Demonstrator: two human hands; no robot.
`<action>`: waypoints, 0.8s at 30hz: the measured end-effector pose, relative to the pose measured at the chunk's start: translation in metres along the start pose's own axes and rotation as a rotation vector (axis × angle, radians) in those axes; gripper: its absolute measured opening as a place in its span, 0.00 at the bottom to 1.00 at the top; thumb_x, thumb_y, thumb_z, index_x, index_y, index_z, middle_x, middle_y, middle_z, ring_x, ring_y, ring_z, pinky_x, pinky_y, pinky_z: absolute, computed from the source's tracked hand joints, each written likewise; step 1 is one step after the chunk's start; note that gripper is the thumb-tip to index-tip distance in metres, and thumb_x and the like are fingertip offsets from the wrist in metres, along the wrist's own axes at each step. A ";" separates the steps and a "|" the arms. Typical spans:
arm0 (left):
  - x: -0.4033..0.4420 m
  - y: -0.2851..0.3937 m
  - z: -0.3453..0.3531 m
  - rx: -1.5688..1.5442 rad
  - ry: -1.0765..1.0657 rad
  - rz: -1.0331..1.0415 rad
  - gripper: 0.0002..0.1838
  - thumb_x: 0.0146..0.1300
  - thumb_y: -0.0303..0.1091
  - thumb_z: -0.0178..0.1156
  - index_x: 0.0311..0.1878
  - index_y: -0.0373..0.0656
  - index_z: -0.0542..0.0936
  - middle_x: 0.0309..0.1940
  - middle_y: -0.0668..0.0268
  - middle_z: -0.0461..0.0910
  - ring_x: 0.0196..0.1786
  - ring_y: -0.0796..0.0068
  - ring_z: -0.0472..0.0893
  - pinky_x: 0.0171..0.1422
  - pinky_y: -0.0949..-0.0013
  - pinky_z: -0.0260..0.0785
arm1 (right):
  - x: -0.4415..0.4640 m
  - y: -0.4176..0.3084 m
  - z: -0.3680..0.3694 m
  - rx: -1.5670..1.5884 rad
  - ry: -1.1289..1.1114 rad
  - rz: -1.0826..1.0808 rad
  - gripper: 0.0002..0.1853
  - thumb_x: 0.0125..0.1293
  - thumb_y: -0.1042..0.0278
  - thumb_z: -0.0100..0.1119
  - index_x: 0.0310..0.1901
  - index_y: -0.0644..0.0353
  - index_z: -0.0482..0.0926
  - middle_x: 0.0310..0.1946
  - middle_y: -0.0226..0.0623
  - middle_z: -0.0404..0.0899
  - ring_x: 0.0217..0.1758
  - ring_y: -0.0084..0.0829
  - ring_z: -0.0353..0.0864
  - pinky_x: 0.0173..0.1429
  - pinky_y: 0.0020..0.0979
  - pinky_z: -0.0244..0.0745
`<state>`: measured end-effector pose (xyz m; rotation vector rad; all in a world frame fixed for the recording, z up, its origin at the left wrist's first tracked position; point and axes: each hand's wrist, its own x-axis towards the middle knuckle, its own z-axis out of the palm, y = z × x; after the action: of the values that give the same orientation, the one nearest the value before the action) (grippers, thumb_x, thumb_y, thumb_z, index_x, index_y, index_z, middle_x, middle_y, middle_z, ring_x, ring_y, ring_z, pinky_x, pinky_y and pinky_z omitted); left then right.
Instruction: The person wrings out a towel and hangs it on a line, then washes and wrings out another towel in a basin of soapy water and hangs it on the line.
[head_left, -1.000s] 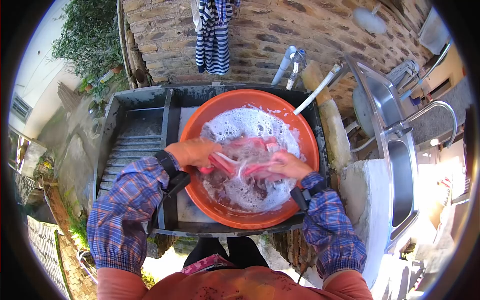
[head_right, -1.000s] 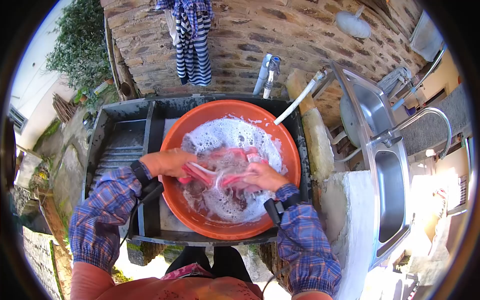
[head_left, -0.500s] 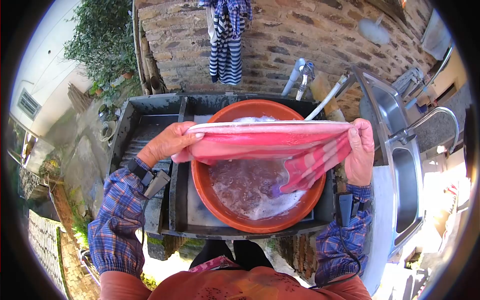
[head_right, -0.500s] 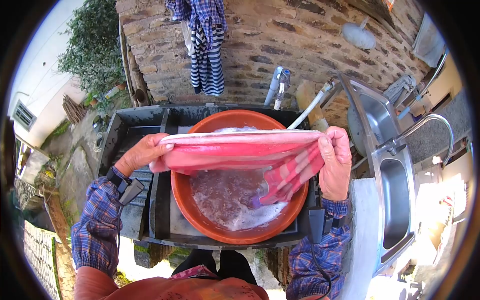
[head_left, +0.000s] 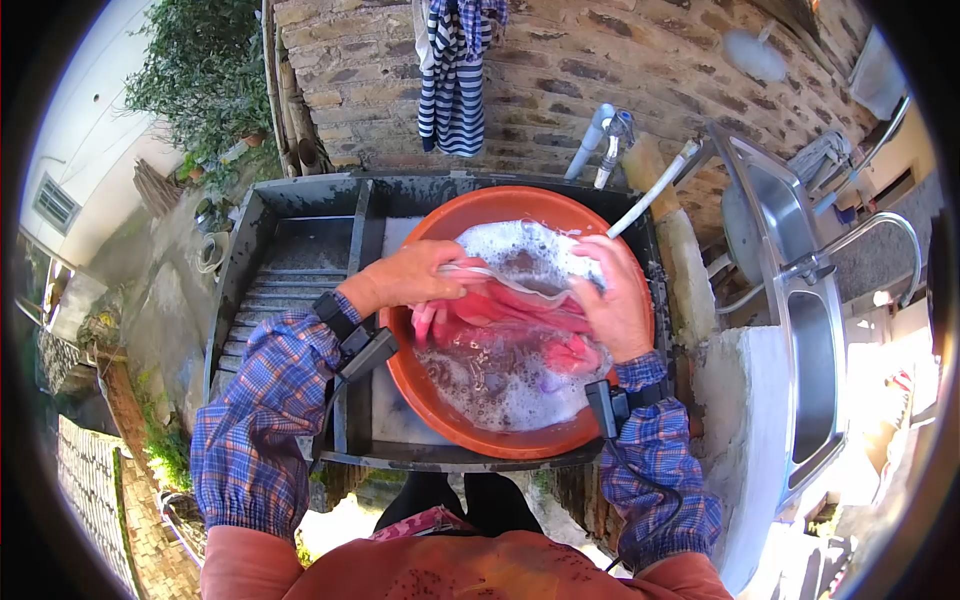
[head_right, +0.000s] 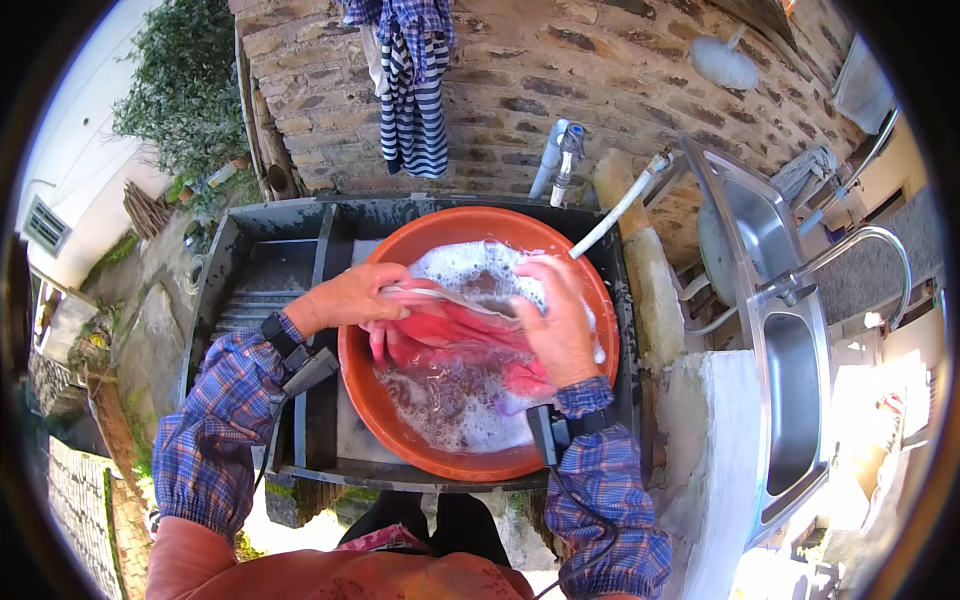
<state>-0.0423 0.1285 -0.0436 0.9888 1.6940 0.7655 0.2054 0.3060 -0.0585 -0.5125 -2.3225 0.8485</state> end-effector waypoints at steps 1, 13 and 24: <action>0.006 0.013 0.009 0.154 -0.013 0.187 0.14 0.57 0.34 0.67 0.44 0.38 0.80 0.37 0.61 0.84 0.37 0.77 0.83 0.45 0.69 0.76 | 0.008 -0.029 0.009 0.173 -0.163 0.043 0.28 0.56 0.75 0.67 0.60 0.58 0.74 0.63 0.40 0.71 0.68 0.39 0.68 0.70 0.36 0.64; -0.003 -0.001 0.028 -0.094 -0.079 0.446 0.27 0.59 0.28 0.69 0.61 0.43 0.71 0.53 0.66 0.77 0.50 0.81 0.78 0.60 0.72 0.70 | 0.012 -0.034 0.038 0.538 -0.465 0.536 0.10 0.70 0.64 0.61 0.46 0.60 0.82 0.35 0.31 0.82 0.35 0.17 0.79 0.38 0.23 0.76; -0.012 -0.029 0.064 -0.820 -0.213 0.162 0.16 0.64 0.31 0.67 0.53 0.37 0.81 0.40 0.70 0.83 0.38 0.84 0.79 0.46 0.78 0.72 | -0.007 -0.027 0.033 1.123 -0.052 0.654 0.14 0.73 0.67 0.57 0.55 0.66 0.79 0.47 0.33 0.81 0.48 0.21 0.80 0.55 0.24 0.76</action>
<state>0.0131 0.1066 -0.0832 0.5916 0.9644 1.2709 0.1851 0.2680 -0.0633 -0.7021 -1.3211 2.2363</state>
